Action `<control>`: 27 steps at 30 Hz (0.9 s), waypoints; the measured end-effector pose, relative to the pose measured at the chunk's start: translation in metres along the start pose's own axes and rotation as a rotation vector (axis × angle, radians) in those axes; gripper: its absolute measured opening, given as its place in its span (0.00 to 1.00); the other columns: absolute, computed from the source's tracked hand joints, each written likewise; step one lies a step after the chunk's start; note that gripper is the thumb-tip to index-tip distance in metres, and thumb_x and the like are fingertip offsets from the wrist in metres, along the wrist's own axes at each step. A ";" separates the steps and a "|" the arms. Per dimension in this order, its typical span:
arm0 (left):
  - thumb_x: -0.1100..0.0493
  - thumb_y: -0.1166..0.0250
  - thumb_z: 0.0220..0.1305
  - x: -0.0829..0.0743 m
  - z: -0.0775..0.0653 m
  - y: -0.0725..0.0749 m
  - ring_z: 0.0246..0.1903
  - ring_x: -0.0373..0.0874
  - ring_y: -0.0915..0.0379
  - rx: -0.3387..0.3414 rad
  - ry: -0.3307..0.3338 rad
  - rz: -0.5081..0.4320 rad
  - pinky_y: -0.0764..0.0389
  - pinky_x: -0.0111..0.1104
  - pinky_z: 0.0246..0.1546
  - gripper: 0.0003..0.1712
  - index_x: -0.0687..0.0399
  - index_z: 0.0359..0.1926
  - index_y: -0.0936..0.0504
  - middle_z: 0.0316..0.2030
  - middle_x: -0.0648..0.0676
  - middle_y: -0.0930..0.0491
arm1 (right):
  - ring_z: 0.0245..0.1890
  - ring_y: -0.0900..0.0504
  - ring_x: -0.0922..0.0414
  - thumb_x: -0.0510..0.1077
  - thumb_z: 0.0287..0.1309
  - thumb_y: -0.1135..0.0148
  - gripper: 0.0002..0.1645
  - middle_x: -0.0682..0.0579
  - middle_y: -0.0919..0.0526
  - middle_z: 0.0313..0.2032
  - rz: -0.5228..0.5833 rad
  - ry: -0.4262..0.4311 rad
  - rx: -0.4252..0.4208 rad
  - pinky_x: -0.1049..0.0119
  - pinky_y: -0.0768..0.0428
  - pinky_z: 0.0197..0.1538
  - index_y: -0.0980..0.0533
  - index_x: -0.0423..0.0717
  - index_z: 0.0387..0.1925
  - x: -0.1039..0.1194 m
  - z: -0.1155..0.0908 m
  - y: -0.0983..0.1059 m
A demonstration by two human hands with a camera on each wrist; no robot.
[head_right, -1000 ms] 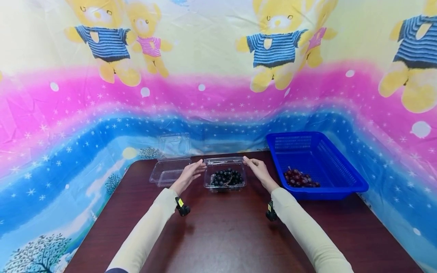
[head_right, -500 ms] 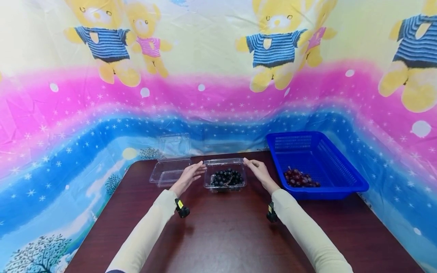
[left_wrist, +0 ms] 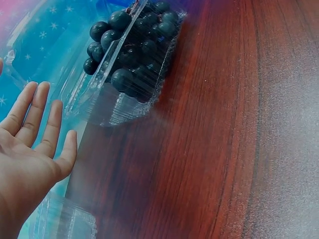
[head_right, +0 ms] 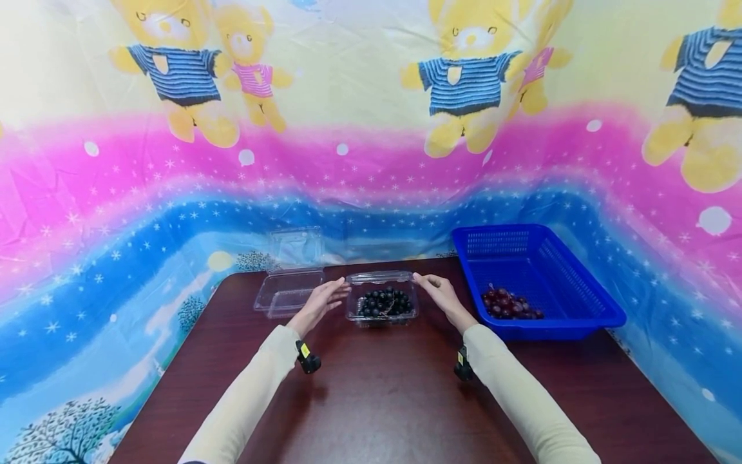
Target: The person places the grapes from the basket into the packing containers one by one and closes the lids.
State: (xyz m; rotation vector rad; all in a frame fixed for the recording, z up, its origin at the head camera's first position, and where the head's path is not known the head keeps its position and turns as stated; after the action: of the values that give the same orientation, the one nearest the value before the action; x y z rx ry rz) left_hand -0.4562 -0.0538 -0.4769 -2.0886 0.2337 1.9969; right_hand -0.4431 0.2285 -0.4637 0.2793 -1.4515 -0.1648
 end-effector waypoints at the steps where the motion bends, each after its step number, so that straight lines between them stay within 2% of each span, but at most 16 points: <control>1: 0.45 0.44 0.65 0.001 0.000 0.000 0.61 0.63 0.39 0.009 0.001 0.003 0.41 0.53 0.63 0.30 0.66 0.56 0.29 0.57 0.66 0.28 | 0.60 0.32 0.42 0.67 0.60 0.50 0.41 0.37 0.26 0.56 0.002 0.001 0.005 0.45 0.38 0.62 0.27 0.32 0.52 0.000 0.000 0.000; 6: 0.45 0.44 0.65 0.004 -0.002 -0.001 0.62 0.62 0.39 0.015 0.008 0.004 0.42 0.52 0.63 0.32 0.66 0.58 0.30 0.59 0.68 0.31 | 0.60 0.34 0.40 0.63 0.62 0.50 0.38 0.36 0.26 0.56 0.017 -0.007 0.023 0.45 0.38 0.63 0.27 0.32 0.53 -0.003 0.001 -0.001; 11: 0.43 0.41 0.62 0.007 -0.004 0.002 0.59 0.59 0.35 -0.028 0.002 -0.004 0.38 0.50 0.62 0.31 0.64 0.55 0.27 0.54 0.63 0.25 | 0.58 0.32 0.41 0.58 0.65 0.51 0.32 0.34 0.27 0.56 0.011 -0.018 0.039 0.45 0.37 0.62 0.27 0.34 0.54 -0.006 0.000 -0.001; 16: 0.42 0.40 0.61 0.008 -0.004 0.003 0.58 0.61 0.34 -0.047 -0.013 0.007 0.35 0.49 0.60 0.30 0.61 0.53 0.25 0.49 0.57 0.21 | 0.56 0.30 0.46 0.62 0.62 0.49 0.34 0.38 0.25 0.54 0.004 -0.041 0.024 0.46 0.37 0.62 0.26 0.38 0.53 -0.010 -0.001 0.000; 19: 0.42 0.40 0.61 0.008 -0.004 0.002 0.59 0.62 0.35 -0.043 -0.014 0.006 0.34 0.49 0.60 0.30 0.61 0.53 0.25 0.50 0.59 0.21 | 0.54 0.29 0.47 0.64 0.61 0.49 0.34 0.39 0.25 0.53 -0.007 -0.034 0.012 0.48 0.35 0.61 0.25 0.38 0.51 -0.009 -0.002 0.001; 27: 0.44 0.41 0.62 0.010 -0.005 0.002 0.55 0.63 0.34 -0.057 -0.006 0.009 0.32 0.48 0.58 0.28 0.62 0.52 0.25 0.52 0.63 0.24 | 0.53 0.30 0.46 0.64 0.60 0.48 0.36 0.40 0.24 0.51 -0.005 -0.016 0.028 0.45 0.37 0.62 0.26 0.36 0.51 -0.007 -0.004 0.001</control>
State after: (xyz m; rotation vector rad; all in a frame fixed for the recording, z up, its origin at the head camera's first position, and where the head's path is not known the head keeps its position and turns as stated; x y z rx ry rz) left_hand -0.4518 -0.0564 -0.4872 -2.1187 0.1874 2.0381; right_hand -0.4398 0.2319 -0.4701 0.3048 -1.4695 -0.1513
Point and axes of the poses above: each hand's wrist, its own z-axis towards the middle knuckle, its own y-axis out of the back of the hand, x = y × z, the point moved 9 cm from there along z, towards the middle knuckle
